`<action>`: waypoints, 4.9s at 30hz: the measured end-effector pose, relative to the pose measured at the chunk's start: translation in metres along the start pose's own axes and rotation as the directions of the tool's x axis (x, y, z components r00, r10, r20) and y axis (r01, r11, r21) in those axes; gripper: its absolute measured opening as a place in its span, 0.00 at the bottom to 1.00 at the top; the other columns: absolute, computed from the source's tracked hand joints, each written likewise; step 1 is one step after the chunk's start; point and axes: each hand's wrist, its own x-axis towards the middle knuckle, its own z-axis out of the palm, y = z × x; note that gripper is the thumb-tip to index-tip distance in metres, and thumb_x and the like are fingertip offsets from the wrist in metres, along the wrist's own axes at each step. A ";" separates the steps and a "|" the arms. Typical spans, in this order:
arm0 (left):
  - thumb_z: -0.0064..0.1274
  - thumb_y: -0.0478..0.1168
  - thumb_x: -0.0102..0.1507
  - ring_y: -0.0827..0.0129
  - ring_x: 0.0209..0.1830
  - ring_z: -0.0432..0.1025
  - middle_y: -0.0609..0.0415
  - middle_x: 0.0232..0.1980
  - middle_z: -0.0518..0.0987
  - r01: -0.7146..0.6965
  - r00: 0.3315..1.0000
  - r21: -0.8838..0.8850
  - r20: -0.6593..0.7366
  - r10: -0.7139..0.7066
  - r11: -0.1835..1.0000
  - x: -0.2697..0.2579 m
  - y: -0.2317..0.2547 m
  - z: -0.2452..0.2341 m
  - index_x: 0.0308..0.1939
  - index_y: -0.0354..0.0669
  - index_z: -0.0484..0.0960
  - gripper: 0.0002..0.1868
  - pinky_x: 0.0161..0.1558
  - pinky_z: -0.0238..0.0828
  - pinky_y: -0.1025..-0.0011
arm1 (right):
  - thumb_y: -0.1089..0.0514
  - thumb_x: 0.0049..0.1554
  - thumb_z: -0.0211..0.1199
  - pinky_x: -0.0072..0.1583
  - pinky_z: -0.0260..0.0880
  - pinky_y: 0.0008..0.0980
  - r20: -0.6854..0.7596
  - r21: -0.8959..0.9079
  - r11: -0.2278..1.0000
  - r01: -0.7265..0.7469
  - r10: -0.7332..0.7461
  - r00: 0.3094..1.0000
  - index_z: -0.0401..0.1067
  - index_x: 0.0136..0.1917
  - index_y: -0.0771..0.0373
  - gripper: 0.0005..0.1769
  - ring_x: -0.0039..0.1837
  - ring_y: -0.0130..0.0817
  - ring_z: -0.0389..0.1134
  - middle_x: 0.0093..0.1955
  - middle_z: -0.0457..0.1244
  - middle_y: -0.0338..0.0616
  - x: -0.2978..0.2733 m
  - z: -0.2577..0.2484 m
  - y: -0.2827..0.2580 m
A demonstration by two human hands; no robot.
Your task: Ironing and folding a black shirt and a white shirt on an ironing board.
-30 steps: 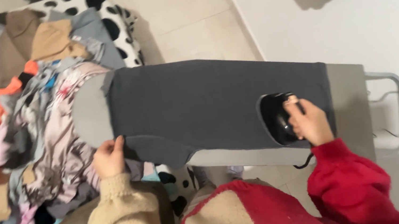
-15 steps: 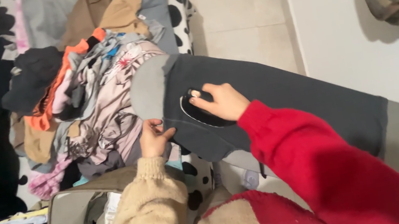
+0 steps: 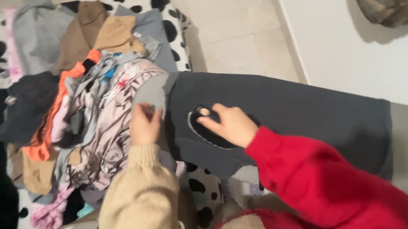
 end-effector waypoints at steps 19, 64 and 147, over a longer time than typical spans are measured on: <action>0.69 0.53 0.56 0.47 0.44 0.79 0.41 0.42 0.84 0.164 0.982 0.140 -0.119 -0.148 0.977 0.098 -0.013 0.075 0.49 0.41 0.85 0.25 0.49 0.73 0.54 | 0.39 0.64 0.61 0.29 0.61 0.31 -0.478 0.573 0.585 -0.573 0.807 0.346 0.69 0.42 0.68 0.28 0.26 0.30 0.62 0.29 0.62 0.43 -0.155 -0.211 0.279; 0.57 0.52 0.64 0.41 0.39 0.76 0.39 0.37 0.82 0.161 0.985 0.213 -0.102 -0.141 0.964 -0.060 -0.001 0.039 0.44 0.42 0.80 0.17 0.40 0.71 0.48 | 0.48 0.63 0.60 0.28 0.58 0.29 0.013 0.745 0.595 -0.303 0.441 0.898 0.63 0.46 0.64 0.17 0.25 0.24 0.57 0.27 0.57 0.36 0.029 -0.021 0.035; 0.59 0.42 0.70 0.72 0.36 0.72 0.51 0.38 0.81 0.184 0.983 0.147 -0.009 -0.185 0.972 -0.037 -0.072 0.017 0.51 0.35 0.82 0.13 0.42 0.67 0.70 | 0.39 0.67 0.55 0.26 0.53 0.30 -0.401 0.766 0.527 -0.368 0.839 0.367 0.65 0.47 0.66 0.25 0.23 0.28 0.55 0.30 0.61 0.43 -0.306 -0.242 0.315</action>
